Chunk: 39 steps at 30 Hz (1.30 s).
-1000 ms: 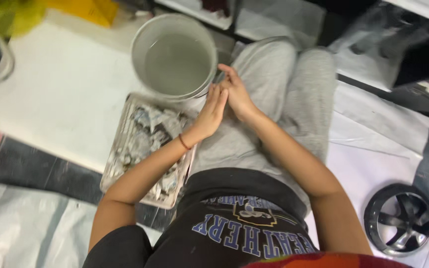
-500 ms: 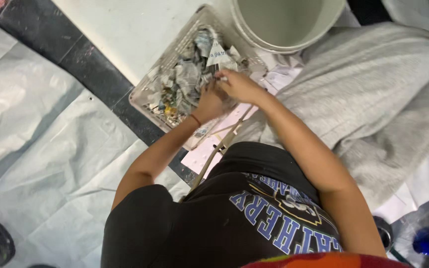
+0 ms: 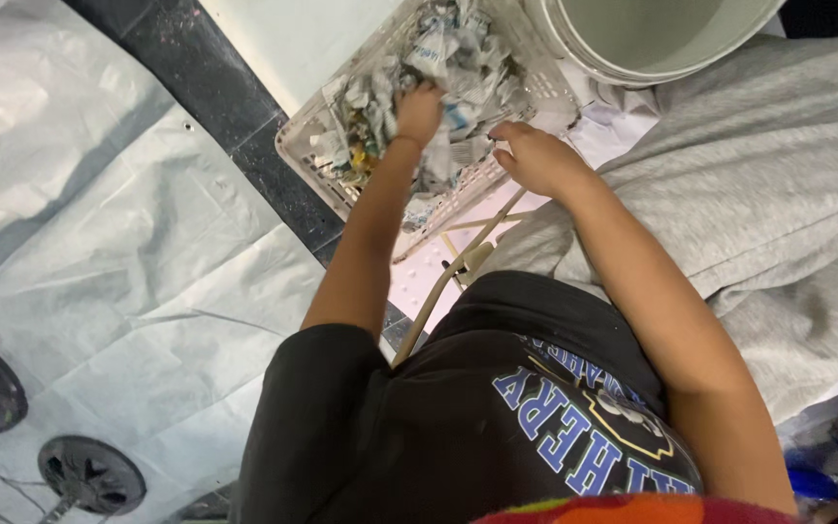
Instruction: The person sits and wraps individual glassware and ceramic items with newspaper. They wipe a glass with a cloth, then wrap it in newspaper and place it on a shelf. They repeat the process with a bowl and a small glass, using newspaper from a nearby basket.
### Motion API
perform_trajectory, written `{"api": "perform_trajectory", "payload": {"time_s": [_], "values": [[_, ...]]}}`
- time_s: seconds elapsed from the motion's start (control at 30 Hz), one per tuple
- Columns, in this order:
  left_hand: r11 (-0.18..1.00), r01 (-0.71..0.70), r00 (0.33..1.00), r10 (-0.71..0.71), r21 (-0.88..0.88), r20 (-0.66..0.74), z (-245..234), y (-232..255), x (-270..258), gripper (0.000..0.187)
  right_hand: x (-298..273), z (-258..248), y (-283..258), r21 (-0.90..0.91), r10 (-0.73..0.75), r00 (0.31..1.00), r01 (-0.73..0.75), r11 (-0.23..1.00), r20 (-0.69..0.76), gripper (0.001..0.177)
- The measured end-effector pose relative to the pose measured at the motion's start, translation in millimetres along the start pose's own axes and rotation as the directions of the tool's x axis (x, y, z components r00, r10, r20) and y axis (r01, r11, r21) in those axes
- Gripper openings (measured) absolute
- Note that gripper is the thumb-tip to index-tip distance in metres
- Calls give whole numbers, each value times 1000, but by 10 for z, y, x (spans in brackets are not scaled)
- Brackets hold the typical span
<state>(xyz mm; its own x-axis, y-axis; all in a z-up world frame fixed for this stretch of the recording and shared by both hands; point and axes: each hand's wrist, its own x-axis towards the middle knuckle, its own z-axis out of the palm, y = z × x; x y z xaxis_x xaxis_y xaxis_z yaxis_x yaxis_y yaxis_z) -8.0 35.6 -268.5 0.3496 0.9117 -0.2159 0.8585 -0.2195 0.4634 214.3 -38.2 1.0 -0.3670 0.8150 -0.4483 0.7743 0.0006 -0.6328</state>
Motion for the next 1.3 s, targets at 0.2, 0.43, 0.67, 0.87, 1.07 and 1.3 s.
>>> {"api": "perform_trajectory", "payload": {"time_s": [0.2,0.43,0.67,0.87,1.07,1.3], "values": [[969,-244,968,242,27,71,-722,1342,-324,56,-11,15,194,-219,169,959,-119,968,227,39],[894,440,893,-426,-86,143,-1441,722,-1405,36,-10,-85,14,-118,134,983,-119,986,126,40],[905,328,920,-372,-272,-128,-1257,-528,-1918,89,-20,-15,114,-158,100,981,-74,985,167,41],[900,395,835,-435,184,336,-1393,-642,-1470,26,-50,-13,144,-161,154,978,-130,978,142,41],[961,253,926,-207,-111,317,-2998,-214,-1484,40,-90,-119,-7,-134,132,981,-113,984,140,40],[584,-42,934,312,-811,176,-4194,718,-1755,46,-223,-329,-501,634,-16,987,-90,768,160,69]]}}
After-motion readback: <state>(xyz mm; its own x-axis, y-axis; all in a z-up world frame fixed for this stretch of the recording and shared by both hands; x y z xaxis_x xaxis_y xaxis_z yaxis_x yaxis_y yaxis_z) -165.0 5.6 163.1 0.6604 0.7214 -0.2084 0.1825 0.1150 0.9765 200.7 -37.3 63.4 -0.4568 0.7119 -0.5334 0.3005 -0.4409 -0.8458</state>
